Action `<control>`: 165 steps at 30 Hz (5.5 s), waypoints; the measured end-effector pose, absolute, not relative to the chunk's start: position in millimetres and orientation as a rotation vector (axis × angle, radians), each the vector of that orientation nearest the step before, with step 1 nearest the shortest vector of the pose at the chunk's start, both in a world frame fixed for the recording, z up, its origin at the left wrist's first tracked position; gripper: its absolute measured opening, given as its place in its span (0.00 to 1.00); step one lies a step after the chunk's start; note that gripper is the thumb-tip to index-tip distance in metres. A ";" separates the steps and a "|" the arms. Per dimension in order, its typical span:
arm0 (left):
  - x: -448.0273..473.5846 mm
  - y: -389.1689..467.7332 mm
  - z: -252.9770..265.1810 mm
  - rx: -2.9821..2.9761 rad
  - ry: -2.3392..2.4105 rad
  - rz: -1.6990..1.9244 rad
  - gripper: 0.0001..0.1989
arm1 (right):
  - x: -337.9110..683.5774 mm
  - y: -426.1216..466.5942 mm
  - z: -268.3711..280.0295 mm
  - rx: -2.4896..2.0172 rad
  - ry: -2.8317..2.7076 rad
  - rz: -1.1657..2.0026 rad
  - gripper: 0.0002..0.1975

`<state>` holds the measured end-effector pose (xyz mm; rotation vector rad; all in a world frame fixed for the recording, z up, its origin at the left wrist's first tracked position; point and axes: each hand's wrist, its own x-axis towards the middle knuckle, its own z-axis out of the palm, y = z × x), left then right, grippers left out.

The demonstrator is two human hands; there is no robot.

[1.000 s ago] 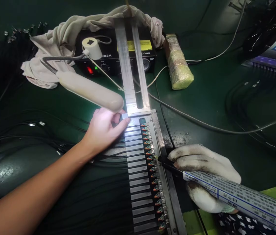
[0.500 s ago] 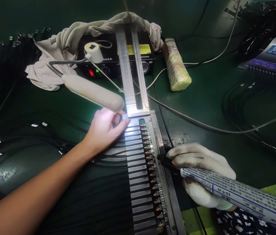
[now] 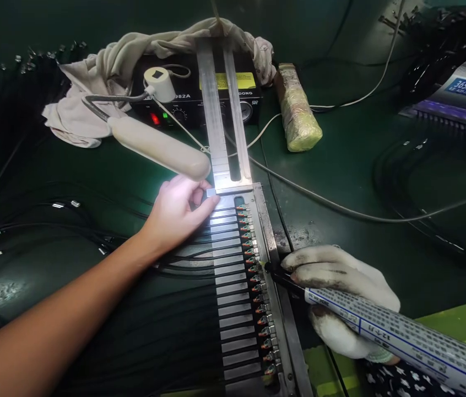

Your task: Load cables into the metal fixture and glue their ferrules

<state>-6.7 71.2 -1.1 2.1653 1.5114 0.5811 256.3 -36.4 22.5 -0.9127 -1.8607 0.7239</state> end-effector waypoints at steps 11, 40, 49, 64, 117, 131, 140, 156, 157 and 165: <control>-6.4 69.3 -1.1 2.196 1.529 0.546 0.10 | 256.8 -33.2 20.6 -0.890 -1.871 0.750 0.12; 35.0 -91.7 32.5 2.930 1.369 -0.127 0.39 | 259.0 -33.3 22.4 -0.857 -1.910 0.740 0.11; 38.9 -88.5 38.4 2.940 1.348 -0.122 0.28 | 257.0 -31.7 23.8 -0.869 -1.877 0.739 0.11; 36.3 -86.0 38.6 2.955 1.305 -0.157 0.35 | 256.0 -29.4 23.4 -0.897 -1.875 0.734 0.12; 34.5 -95.5 45.5 2.909 1.176 -0.164 0.24 | 259.4 -45.6 20.6 -0.862 -1.902 0.730 0.13; 34.4 -95.0 47.6 2.928 1.168 -0.214 0.24 | 261.9 -46.5 24.4 -0.866 -1.927 0.754 0.12; 34.1 -94.6 48.2 2.915 1.170 -0.193 0.24 | 263.1 -46.4 21.3 -0.866 -1.922 0.757 0.13; 34.0 -93.4 48.0 2.930 1.151 -0.240 0.24 | 260.2 -44.3 20.9 -0.908 -1.872 0.759 0.12; 34.0 -93.2 47.7 2.933 1.150 -0.236 0.25 | 259.9 -44.2 20.8 -0.909 -1.866 0.757 0.12; 34.0 -94.2 47.4 2.904 1.165 -0.204 0.24 | 256.8 -41.8 24.3 -0.913 -1.860 0.726 0.10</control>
